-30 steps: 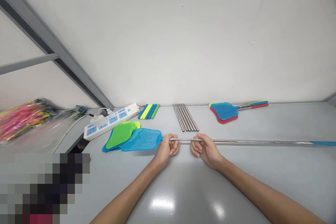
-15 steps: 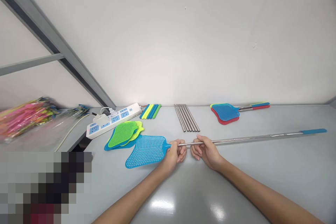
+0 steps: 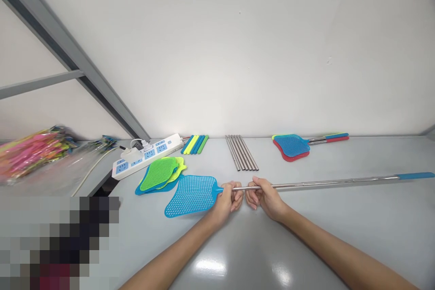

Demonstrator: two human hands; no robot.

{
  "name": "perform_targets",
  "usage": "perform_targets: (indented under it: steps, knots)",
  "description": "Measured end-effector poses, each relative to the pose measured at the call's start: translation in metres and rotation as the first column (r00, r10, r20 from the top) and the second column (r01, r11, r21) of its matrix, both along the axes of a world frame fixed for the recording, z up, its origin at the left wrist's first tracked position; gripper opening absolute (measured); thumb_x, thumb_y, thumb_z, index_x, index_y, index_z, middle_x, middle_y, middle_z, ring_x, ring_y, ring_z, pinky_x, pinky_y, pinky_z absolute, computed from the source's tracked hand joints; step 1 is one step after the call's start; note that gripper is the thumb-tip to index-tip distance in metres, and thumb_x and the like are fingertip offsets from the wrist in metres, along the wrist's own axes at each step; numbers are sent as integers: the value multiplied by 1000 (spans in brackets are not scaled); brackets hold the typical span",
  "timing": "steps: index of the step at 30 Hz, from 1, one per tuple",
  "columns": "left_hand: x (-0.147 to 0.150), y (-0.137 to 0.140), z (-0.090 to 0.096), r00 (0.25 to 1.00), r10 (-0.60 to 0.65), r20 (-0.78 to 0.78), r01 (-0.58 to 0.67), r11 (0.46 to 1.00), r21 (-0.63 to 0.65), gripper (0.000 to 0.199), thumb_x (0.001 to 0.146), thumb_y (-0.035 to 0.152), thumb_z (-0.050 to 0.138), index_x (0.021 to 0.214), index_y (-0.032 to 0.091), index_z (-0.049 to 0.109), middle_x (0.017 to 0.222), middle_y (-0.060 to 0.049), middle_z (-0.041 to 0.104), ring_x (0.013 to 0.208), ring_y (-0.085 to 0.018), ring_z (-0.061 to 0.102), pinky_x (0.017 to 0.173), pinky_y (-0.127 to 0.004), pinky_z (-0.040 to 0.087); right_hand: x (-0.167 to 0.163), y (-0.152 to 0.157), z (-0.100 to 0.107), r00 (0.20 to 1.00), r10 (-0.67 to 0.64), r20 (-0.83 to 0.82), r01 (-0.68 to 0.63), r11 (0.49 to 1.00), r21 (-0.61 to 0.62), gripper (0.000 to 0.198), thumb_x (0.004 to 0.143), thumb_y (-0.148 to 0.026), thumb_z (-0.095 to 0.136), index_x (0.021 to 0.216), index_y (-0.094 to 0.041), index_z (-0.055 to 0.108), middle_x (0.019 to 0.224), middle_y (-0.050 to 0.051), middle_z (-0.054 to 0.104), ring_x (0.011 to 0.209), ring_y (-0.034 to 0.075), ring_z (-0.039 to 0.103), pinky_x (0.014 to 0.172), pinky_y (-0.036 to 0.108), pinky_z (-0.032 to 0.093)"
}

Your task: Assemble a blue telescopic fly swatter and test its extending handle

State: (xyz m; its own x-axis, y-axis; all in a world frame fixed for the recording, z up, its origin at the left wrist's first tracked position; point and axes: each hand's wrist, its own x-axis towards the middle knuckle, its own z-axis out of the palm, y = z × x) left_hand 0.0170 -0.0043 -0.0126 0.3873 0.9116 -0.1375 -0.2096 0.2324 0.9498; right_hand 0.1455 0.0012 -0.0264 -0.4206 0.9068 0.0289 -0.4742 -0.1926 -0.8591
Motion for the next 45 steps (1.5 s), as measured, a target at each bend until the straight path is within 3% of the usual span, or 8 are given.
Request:
perform_targets:
  steps: [8, 15, 24, 29, 33, 40, 45]
  knots:
    - [1, 0, 0, 999, -42, 10, 42, 999, 28, 36, 78, 34, 26, 47, 18, 34, 31, 7, 26, 31, -6, 21, 38, -21, 20, 0, 0, -3, 998, 14, 60, -15, 999, 32, 49, 81, -36, 29, 39, -16, 45, 34, -2, 35, 34, 11, 39, 43, 26, 28]
    - [1, 4, -10, 998, -27, 54, 27, 1000, -1, 39, 81, 36, 25, 50, 17, 37, 31, 6, 26, 32, -6, 23, 38, -20, 20, -1, 2, -2, 999, -50, 9, 50, 999, -7, 45, 80, -32, 34, 38, -16, 42, 35, -3, 32, 36, 11, 39, 43, 26, 26]
    - [0, 6, -5, 974, 171, 150, -168, 985, -32, 45, 78, 52, 30, 52, 17, 40, 31, 7, 28, 30, -6, 26, 37, -20, 20, -3, 3, 0, 991, -99, 90, 100, 995, -9, 40, 77, -31, 46, 42, -17, 34, 37, -6, 29, 34, 7, 33, 41, 24, 20]
    - [-3, 8, -1, 875, 407, 261, -411, 911, -42, 46, 76, 56, 29, 54, 17, 38, 37, 7, 29, 31, -5, 24, 35, -19, 17, -3, 3, -1, 987, -100, 128, 101, 995, 1, 41, 77, -33, 47, 42, -18, 33, 37, -7, 28, 34, 7, 33, 40, 24, 19]
    - [-3, 10, -4, 855, 489, 170, -499, 867, 16, 42, 77, 51, 32, 52, 17, 37, 35, 7, 27, 31, -6, 23, 36, -20, 17, -1, 4, 2, 985, -95, 142, 95, 995, 7, 42, 77, -34, 47, 41, -18, 33, 35, -7, 27, 34, 7, 32, 39, 23, 19]
    - [-8, 10, -7, 953, 302, -8, -299, 949, 100, 50, 78, 54, 20, 52, 17, 41, 32, 4, 33, 32, -8, 28, 38, -22, 20, 0, 1, 0, 984, 86, 159, -93, 995, 40, 50, 81, -45, 28, 41, -17, 39, 35, -3, 37, 32, 9, 36, 37, 23, 27]
    - [-12, 7, -8, 982, 167, -91, -156, 980, 124, 51, 78, 54, 19, 47, 18, 36, 35, 5, 25, 34, -7, 20, 38, -22, 15, 0, -3, 3, 959, 124, 253, -142, 988, 56, 54, 81, -48, 23, 39, -18, 37, 33, -1, 40, 30, 9, 37, 36, 23, 27]
